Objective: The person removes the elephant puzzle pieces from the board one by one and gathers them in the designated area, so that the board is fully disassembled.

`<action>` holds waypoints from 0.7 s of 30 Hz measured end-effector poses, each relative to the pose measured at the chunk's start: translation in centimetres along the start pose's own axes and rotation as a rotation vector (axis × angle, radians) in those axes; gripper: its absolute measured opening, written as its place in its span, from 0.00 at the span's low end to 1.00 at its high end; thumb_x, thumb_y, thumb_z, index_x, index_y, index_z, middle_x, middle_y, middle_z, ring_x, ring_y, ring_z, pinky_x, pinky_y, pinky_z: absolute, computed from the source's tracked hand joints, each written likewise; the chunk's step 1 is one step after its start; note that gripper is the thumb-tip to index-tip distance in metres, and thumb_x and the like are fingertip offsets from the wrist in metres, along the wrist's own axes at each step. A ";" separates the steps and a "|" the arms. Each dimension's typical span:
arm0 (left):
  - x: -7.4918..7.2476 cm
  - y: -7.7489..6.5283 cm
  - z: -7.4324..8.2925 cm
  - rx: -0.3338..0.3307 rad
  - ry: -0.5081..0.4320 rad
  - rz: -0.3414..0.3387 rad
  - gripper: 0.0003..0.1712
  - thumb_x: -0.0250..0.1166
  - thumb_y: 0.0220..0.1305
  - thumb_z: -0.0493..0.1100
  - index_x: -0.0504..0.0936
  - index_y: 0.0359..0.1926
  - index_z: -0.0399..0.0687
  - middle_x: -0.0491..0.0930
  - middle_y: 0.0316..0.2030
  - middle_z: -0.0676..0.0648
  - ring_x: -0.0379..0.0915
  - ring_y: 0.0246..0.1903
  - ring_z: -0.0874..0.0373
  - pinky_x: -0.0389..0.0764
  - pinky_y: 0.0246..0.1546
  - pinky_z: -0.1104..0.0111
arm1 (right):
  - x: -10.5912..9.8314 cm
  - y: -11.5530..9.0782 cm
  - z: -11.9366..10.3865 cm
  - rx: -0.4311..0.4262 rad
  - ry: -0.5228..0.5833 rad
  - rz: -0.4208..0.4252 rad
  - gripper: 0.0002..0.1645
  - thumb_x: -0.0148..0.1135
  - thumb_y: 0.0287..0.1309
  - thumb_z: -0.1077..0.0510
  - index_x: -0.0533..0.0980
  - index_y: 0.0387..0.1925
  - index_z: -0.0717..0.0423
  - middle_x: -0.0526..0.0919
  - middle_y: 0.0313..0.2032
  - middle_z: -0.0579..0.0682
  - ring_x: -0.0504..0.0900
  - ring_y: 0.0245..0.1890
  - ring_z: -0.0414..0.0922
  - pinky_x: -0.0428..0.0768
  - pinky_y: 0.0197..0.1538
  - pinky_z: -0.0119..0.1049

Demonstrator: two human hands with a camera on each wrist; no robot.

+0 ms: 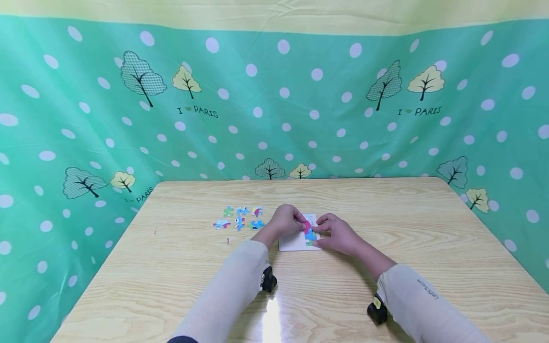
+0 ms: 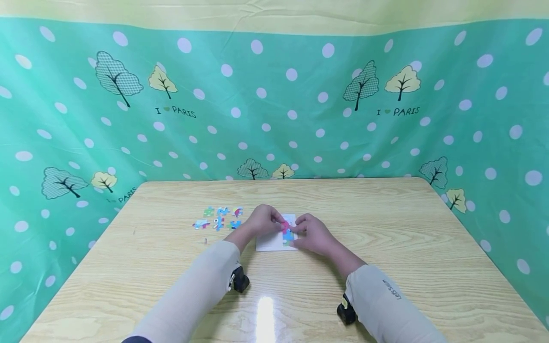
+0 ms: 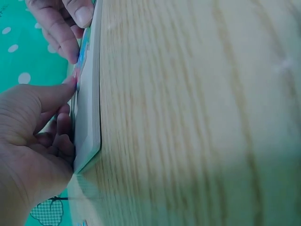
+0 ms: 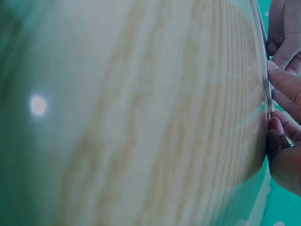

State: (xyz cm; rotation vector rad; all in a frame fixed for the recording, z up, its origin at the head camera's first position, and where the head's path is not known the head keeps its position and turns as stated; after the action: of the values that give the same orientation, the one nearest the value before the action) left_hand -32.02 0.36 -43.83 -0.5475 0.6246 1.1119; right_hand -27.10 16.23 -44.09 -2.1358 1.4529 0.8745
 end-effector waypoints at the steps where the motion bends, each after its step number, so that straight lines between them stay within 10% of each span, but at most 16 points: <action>1: 0.0 0.0 0.0 0.002 0.003 0.005 0.03 0.71 0.59 0.36 0.88 0.31 0.48 0.80 0.28 0.55 0.74 0.33 0.61 0.77 0.41 0.68 | 0.0 0.0 0.0 -0.004 -0.002 0.000 0.26 0.74 0.52 0.56 0.80 0.52 0.62 0.73 0.55 0.54 0.72 0.57 0.55 0.72 0.58 0.51; 21: -1.4 -0.7 -1.6 0.051 -0.158 0.041 0.04 0.73 0.57 0.41 0.88 0.35 0.53 0.83 0.31 0.57 0.77 0.35 0.61 0.78 0.43 0.67 | 0.0 0.0 0.0 0.008 -0.018 0.008 0.26 0.75 0.51 0.56 0.81 0.52 0.60 0.73 0.55 0.54 0.72 0.56 0.55 0.72 0.58 0.51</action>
State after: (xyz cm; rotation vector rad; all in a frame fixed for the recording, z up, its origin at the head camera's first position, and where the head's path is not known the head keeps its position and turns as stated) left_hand -32.13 -1.90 -43.89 -0.4002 0.5275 1.1618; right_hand -27.10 16.27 -44.10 -2.1126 1.4547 0.8871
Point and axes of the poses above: each hand's wrist, its own y-axis towards the middle knuckle, its own x-axis out of the palm, z = x × y, the point moved 5 cm from there along y, towards the middle knuckle
